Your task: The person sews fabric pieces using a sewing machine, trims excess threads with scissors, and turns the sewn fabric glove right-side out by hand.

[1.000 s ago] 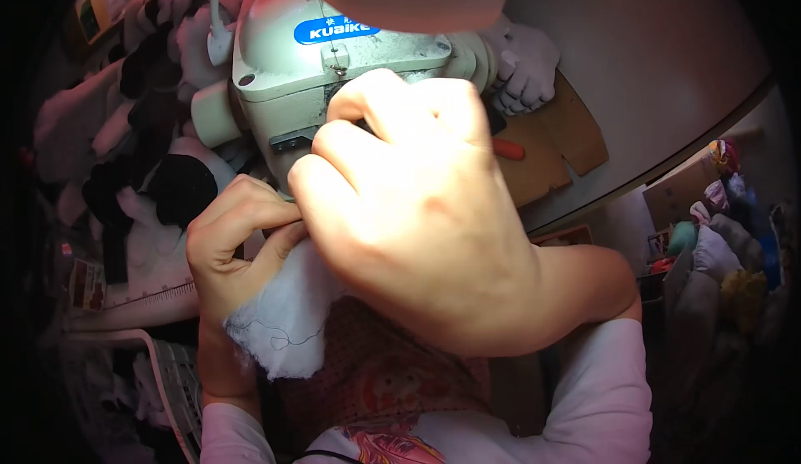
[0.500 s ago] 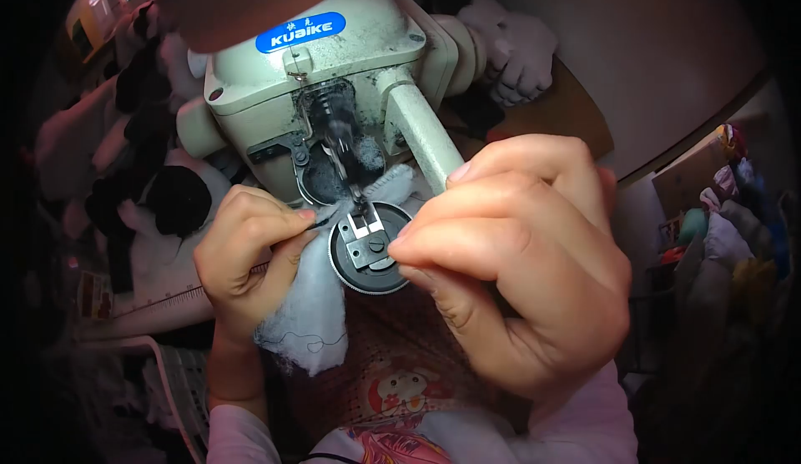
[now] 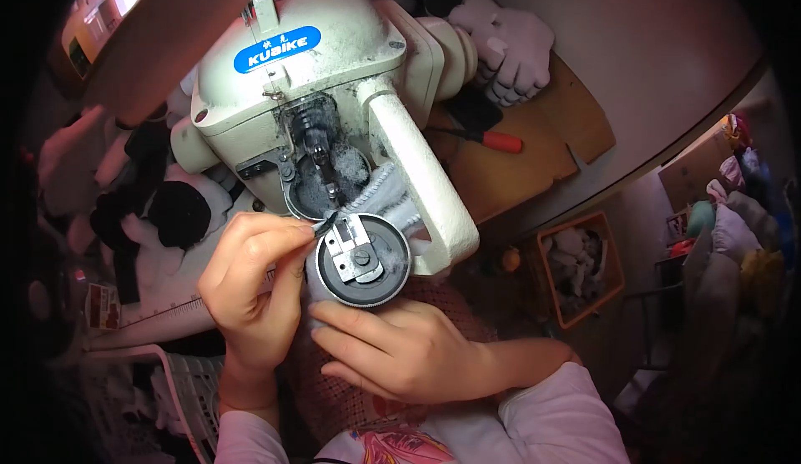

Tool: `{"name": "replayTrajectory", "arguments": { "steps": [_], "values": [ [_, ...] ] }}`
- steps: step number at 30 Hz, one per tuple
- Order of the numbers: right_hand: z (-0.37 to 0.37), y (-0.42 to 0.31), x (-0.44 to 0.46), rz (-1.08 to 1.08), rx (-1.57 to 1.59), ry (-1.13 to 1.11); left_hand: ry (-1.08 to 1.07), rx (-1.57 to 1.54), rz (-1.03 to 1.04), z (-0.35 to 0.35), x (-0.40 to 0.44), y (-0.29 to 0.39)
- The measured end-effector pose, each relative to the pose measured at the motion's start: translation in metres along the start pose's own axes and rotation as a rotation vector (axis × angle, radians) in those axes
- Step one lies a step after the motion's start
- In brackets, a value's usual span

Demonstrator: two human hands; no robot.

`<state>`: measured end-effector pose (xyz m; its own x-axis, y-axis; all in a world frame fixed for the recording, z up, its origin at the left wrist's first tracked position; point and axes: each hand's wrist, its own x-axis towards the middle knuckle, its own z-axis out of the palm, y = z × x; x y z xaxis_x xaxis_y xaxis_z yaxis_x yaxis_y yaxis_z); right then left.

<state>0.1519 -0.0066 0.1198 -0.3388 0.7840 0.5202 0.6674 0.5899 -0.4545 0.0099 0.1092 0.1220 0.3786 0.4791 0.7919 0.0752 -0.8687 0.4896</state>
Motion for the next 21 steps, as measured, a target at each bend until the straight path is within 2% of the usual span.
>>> {"name": "replayTrajectory", "arguments": {
  "steps": [6, 8, 10, 12, 16, 18, 19, 21],
  "values": [
    [0.026, 0.045, -0.030, 0.096, -0.148, 0.118, 0.084, 0.123, -0.096, 0.008, -0.003, 0.012],
    [0.024, 0.061, -0.034, 0.049, -0.197, 0.310, 0.098, 0.122, -0.115, 0.013, -0.004, 0.014],
    [0.021, 0.065, -0.037, 0.090, -0.186, 0.372, 0.115, 0.121, -0.132, 0.016, -0.004, 0.016],
    [0.016, 0.070, -0.041, 0.148, -0.067, 0.497, 0.141, 0.120, -0.135, 0.018, -0.005, 0.017],
    [0.006, 0.073, -0.051, 0.197, 0.126, 0.572, 0.202, 0.094, -0.160, 0.024, -0.008, 0.018],
    [0.010, 0.071, -0.048, 0.256, 0.221, 0.775, 0.175, 0.010, -0.199, 0.025, -0.015, 0.016],
    [0.004, 0.072, -0.041, 0.203, 0.172, 0.856, 0.186, 0.012, -0.200, 0.027, -0.019, 0.014],
    [-0.017, 0.068, -0.026, 0.094, 0.089, 0.942, 0.363, -0.177, -0.282, 0.033, -0.027, 0.009]
  ]
}}
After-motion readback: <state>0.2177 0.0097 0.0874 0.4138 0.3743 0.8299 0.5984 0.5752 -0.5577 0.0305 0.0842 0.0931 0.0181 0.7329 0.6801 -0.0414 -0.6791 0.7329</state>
